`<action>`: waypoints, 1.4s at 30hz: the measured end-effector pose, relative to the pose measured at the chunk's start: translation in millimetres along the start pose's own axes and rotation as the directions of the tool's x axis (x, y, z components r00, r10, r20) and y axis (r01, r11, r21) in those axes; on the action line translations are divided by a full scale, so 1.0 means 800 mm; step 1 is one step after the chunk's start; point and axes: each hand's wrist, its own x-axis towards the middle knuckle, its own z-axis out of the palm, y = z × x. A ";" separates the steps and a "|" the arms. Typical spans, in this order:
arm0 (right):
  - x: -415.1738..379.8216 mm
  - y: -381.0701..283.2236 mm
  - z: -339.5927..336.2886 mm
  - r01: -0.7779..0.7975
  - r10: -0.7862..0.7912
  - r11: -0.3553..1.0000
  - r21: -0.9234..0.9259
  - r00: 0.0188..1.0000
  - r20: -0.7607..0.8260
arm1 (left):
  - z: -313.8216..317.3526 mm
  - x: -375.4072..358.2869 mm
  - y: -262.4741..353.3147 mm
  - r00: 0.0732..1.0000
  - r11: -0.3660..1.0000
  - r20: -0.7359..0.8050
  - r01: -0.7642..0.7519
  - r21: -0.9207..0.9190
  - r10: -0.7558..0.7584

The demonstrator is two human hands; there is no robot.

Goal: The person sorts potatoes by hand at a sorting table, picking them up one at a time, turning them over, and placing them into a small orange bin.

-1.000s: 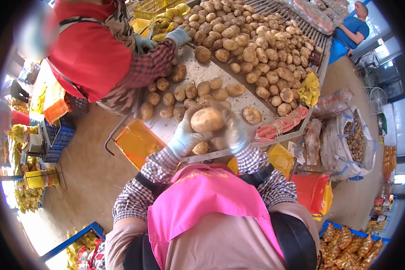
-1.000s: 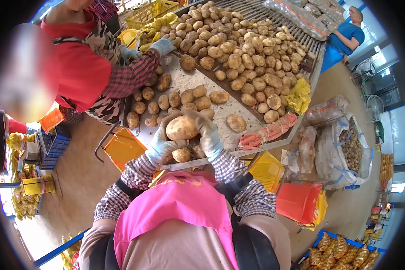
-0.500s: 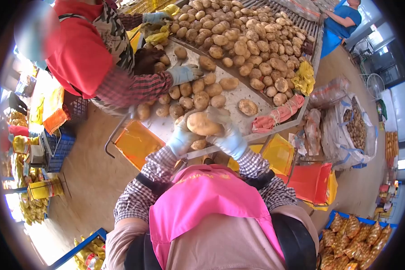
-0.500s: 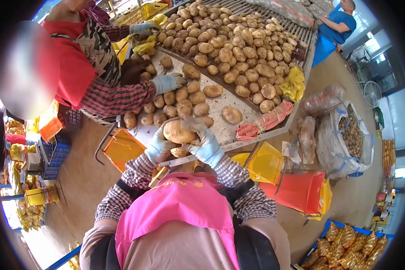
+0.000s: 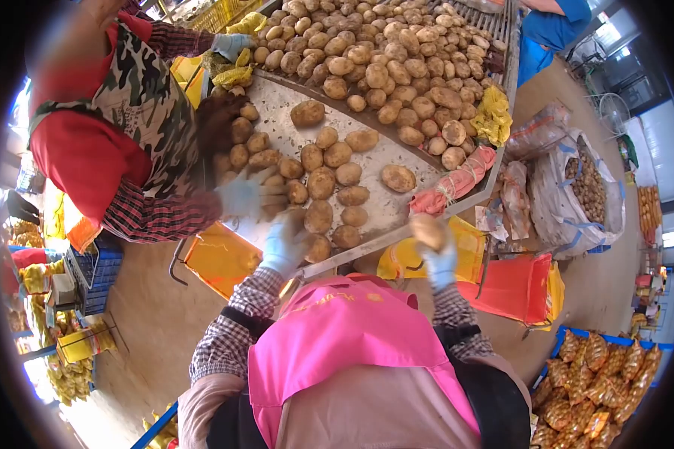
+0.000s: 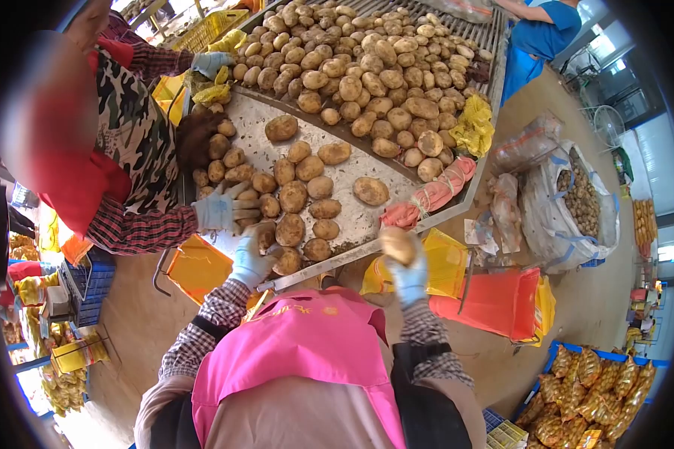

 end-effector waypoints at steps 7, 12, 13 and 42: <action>0.064 0.021 -0.157 -0.484 -0.075 0.251 -0.838 0.854 -0.516 | 0.031 -0.002 -0.004 0.956 0.953 -0.146 -0.223 0.204 0.255; 0.106 -0.066 0.059 0.508 -0.483 0.382 -0.772 0.822 0.302 | 0.041 0.018 0.001 0.962 0.921 0.004 -0.264 0.285 0.274; 0.112 -0.077 0.106 0.619 -0.424 0.360 -0.698 0.775 0.469 | 0.043 0.019 -0.003 0.968 0.927 -0.007 -0.238 0.291 0.251; 0.125 0.012 0.400 0.920 0.207 -0.186 -0.345 0.380 0.901 | 0.023 -0.040 -0.147 0.410 -0.084 0.133 0.135 -0.987 -0.902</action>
